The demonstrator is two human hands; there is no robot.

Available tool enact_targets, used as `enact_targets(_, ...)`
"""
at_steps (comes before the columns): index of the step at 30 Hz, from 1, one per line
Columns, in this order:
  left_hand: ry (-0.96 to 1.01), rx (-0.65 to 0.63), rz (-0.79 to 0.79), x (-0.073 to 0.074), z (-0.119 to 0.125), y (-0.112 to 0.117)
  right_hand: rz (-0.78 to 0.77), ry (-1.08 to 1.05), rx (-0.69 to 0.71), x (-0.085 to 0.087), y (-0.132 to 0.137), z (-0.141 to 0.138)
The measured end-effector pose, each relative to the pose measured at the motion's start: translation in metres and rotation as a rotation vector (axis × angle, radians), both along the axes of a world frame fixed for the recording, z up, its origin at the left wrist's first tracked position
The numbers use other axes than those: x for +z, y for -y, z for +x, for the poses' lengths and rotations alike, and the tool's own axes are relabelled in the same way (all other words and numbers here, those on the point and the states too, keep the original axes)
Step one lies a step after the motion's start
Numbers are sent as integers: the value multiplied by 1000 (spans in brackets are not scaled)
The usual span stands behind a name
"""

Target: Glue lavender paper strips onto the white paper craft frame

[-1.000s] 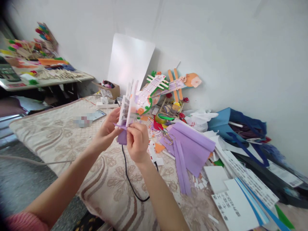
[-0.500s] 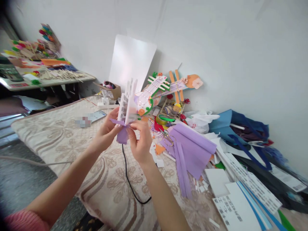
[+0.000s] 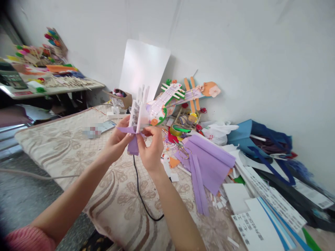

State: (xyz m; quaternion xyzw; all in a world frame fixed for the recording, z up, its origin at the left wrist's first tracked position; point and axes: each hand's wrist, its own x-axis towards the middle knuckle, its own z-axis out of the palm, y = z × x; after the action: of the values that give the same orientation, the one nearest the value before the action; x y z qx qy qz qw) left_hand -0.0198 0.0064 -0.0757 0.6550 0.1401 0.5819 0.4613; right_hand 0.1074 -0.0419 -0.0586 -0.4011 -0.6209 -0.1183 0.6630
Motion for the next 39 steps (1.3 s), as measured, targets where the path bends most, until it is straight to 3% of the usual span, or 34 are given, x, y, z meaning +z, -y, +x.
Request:
enact_targets(12, -3, -7, -19, 8, -1, 4, 221, 170, -125, 12, 14, 0)
enact_targets(22, 25, -17, 44, -1, 1, -4, 221, 230, -117, 7, 11, 1)
enact_targets(39, -5, -9, 25, -1, 2, 3, 253, 190, -117, 1, 7, 0)
